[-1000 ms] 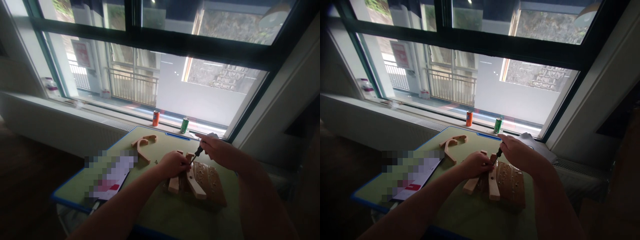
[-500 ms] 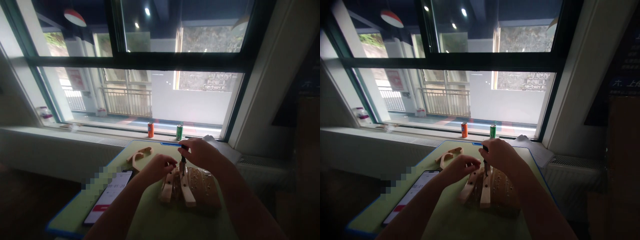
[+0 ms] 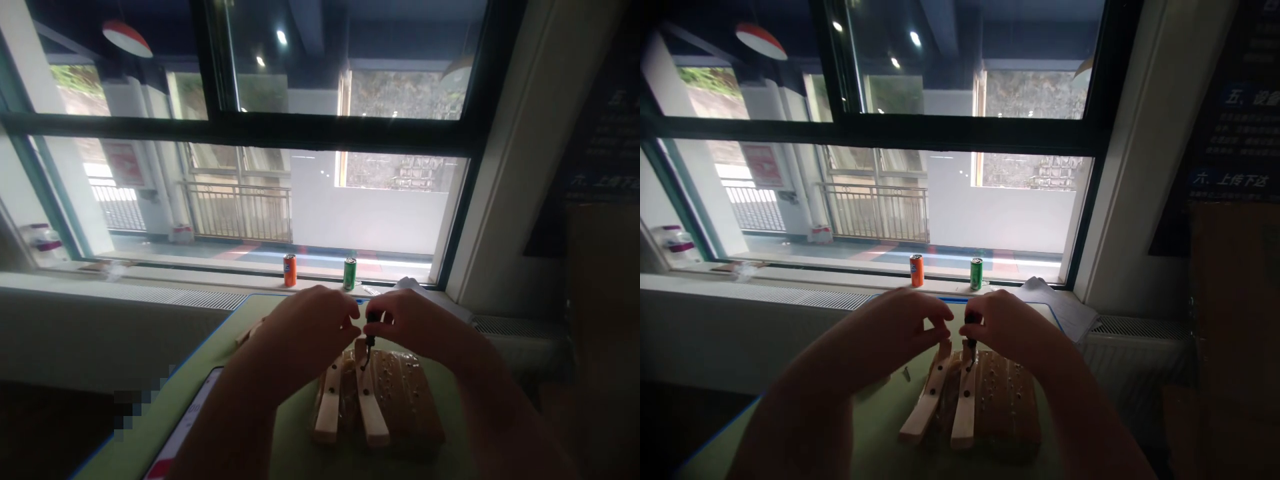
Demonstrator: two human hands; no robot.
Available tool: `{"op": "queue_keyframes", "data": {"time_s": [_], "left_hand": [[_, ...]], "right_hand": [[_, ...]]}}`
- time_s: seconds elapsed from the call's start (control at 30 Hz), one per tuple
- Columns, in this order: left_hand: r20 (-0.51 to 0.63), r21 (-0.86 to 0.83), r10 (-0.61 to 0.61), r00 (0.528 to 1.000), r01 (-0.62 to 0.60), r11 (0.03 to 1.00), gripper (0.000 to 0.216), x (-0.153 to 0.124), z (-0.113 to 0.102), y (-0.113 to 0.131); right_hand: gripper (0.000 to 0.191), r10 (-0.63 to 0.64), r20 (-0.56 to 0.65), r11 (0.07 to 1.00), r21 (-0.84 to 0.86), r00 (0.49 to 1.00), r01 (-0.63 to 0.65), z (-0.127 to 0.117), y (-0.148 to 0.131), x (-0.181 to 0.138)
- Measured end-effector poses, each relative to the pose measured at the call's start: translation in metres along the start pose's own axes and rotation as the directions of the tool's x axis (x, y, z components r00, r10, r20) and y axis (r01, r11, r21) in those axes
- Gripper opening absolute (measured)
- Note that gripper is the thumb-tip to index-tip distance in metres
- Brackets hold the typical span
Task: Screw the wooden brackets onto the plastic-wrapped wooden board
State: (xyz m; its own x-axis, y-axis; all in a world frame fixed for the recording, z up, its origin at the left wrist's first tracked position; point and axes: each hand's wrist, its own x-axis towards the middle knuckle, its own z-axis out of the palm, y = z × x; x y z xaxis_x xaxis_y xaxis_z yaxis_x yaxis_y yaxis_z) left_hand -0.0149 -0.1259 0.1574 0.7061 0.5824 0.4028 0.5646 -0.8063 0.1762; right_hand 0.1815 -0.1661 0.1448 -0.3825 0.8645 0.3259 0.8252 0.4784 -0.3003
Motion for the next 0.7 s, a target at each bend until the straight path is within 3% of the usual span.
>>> {"op": "queue_keyframes", "data": {"time_s": [0.13, 0.23, 0.33, 0.43, 0.57, 0.7], "left_hand": [[0.059, 0.019, -0.029, 0.998, 0.028, 0.999, 0.029, 0.004, 0.013, -0.006], [0.299, -0.173, 0.068, 0.952, -0.016, 0.985, 0.031, 0.026, 0.026, -0.016], [0.420, -0.336, 0.112, 0.901, 0.039, 0.941, 0.036, 0.046, 0.040, -0.028], [0.430, -0.395, 0.168, 0.887, 0.017, 0.919, 0.035, 0.056, 0.051, -0.038], [0.424, -0.529, 0.314, 0.849, -0.049, 0.847, 0.035, 0.057, 0.054, -0.043], [0.398, -0.614, 0.392, 0.829, -0.076, 0.786, 0.034, 0.058, 0.055, -0.046]], "right_hand": [[0.017, 0.060, 0.041, 0.997, 0.052, 0.997, -0.062, -0.003, 0.004, 0.003], [0.019, 0.100, 0.054, 0.992, 0.072, 0.994, -0.104, -0.003, 0.009, 0.004], [0.021, 0.122, 0.052, 0.988, 0.086, 0.991, -0.126, -0.003, 0.014, 0.004], [0.023, 0.127, 0.081, 0.982, 0.130, 0.989, -0.137, -0.004, 0.016, 0.004], [0.039, 0.139, 0.099, 0.958, 0.238, 0.985, -0.159, -0.001, 0.016, 0.005], [0.026, 0.106, 0.041, 0.986, 0.127, 0.994, -0.110, 0.002, 0.017, 0.009]]}}
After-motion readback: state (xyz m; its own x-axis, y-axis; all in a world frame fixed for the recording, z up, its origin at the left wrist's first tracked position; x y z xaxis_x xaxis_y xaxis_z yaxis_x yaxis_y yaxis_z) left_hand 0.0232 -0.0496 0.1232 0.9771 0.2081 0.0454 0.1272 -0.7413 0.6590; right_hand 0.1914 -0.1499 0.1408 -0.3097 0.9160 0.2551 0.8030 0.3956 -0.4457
